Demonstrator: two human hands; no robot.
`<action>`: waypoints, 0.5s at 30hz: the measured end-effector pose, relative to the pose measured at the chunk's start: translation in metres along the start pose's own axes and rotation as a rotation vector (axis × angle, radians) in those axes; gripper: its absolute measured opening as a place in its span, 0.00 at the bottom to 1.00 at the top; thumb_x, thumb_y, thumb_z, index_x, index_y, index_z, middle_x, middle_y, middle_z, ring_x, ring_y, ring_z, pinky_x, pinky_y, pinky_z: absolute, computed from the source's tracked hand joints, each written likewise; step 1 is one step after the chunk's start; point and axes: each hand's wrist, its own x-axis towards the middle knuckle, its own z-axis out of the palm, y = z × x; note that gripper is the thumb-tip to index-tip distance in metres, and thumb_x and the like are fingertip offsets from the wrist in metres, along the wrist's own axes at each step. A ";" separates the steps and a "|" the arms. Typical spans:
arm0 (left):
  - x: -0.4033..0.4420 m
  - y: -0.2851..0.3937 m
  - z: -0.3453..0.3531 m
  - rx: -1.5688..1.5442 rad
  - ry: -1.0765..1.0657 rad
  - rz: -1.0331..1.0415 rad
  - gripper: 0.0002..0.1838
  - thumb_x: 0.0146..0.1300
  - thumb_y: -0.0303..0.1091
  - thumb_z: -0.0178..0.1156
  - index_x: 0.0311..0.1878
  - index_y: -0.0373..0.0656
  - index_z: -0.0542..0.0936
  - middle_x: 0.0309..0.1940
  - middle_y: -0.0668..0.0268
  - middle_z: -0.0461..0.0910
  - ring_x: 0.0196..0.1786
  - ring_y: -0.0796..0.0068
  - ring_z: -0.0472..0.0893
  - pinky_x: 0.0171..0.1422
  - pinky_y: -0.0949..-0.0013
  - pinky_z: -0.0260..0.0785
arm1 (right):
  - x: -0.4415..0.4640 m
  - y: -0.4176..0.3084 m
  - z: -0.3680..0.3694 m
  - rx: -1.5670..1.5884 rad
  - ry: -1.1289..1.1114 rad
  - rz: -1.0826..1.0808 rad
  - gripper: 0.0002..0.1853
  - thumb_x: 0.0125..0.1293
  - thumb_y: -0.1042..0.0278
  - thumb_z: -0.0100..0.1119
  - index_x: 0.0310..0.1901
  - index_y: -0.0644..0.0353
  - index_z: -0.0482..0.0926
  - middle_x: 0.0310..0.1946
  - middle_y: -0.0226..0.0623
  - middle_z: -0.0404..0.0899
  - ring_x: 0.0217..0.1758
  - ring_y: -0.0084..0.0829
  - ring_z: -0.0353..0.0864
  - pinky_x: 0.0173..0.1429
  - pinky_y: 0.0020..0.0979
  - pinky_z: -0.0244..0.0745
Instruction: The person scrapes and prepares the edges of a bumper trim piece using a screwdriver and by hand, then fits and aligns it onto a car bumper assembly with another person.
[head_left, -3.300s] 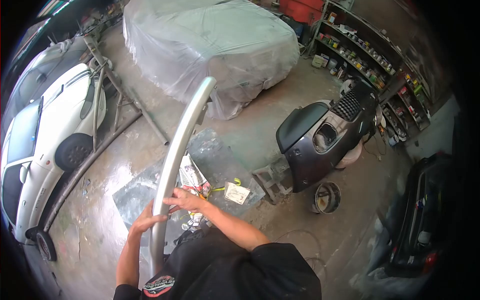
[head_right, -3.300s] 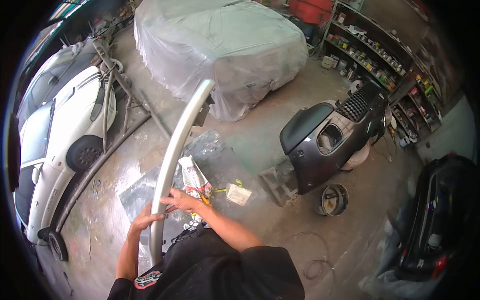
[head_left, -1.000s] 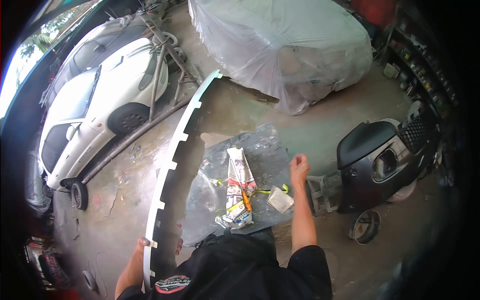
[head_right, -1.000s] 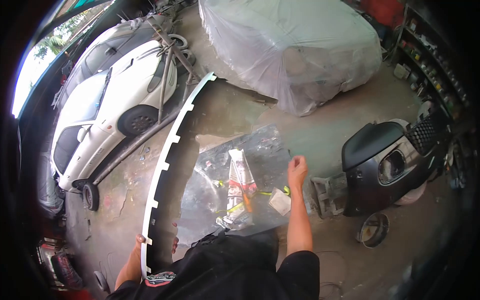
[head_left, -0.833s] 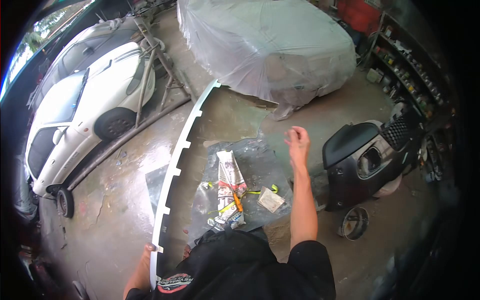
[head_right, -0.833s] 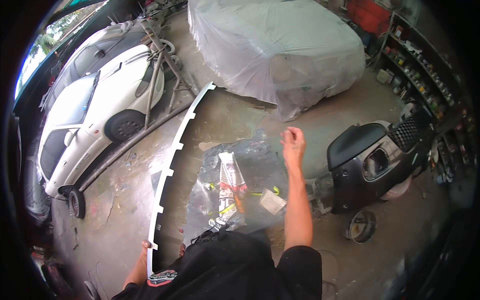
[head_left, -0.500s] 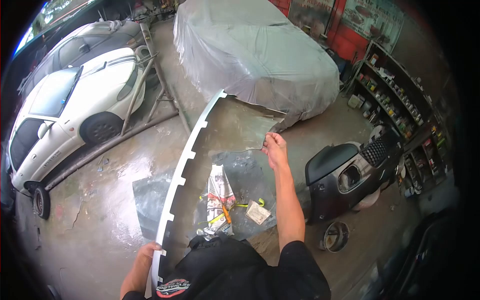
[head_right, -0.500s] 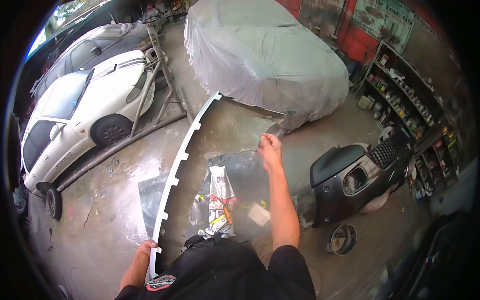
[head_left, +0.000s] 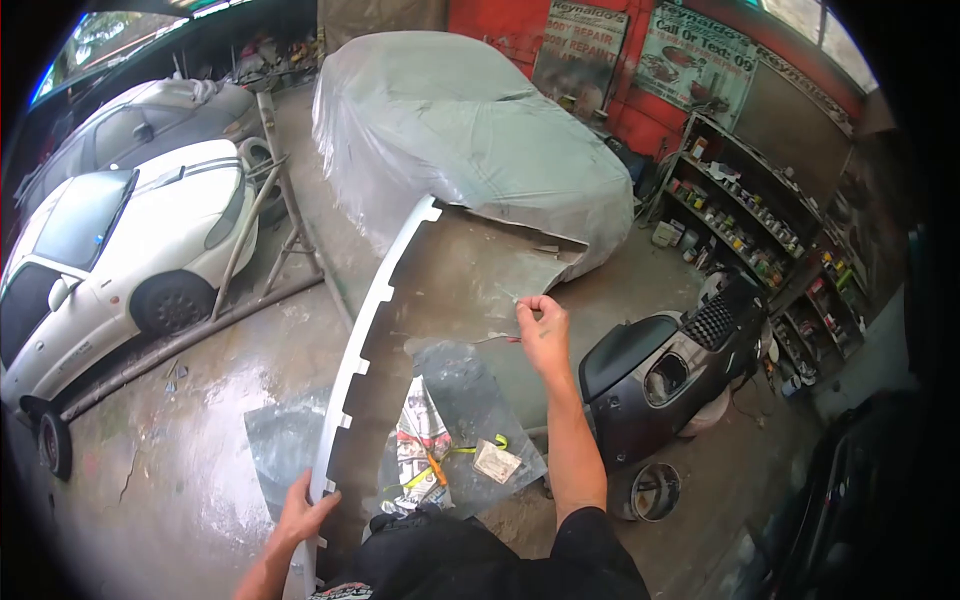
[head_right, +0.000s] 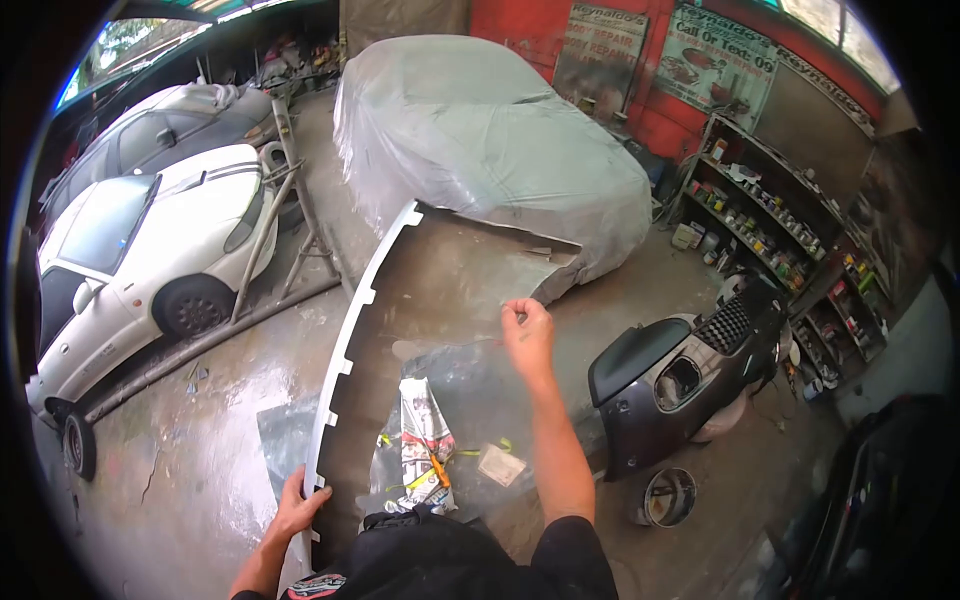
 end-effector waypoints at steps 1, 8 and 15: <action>0.001 -0.002 0.006 0.067 0.107 0.119 0.16 0.58 0.37 0.63 0.45 0.37 0.76 0.29 0.65 0.77 0.33 0.77 0.74 0.39 0.69 0.69 | 0.002 0.007 -0.001 -0.020 0.003 -0.030 0.10 0.63 0.70 0.60 0.40 0.70 0.80 0.24 0.35 0.80 0.25 0.23 0.78 0.28 0.31 0.77; 0.004 -0.039 -0.013 -0.065 -0.083 0.153 0.09 0.61 0.37 0.54 0.39 0.42 0.74 0.25 0.73 0.70 0.28 0.82 0.70 0.33 0.73 0.64 | -0.011 -0.063 -0.025 -0.425 0.241 -0.665 0.07 0.59 0.75 0.63 0.39 0.63 0.81 0.33 0.44 0.80 0.31 0.39 0.80 0.38 0.35 0.76; -0.002 -0.079 -0.021 -0.163 -0.196 0.086 0.09 0.62 0.39 0.56 0.38 0.43 0.74 0.24 0.75 0.69 0.27 0.84 0.69 0.31 0.74 0.64 | 0.013 -0.130 0.015 -0.195 -0.175 -0.638 0.05 0.62 0.77 0.61 0.40 0.66 0.81 0.28 0.37 0.80 0.29 0.24 0.78 0.35 0.25 0.72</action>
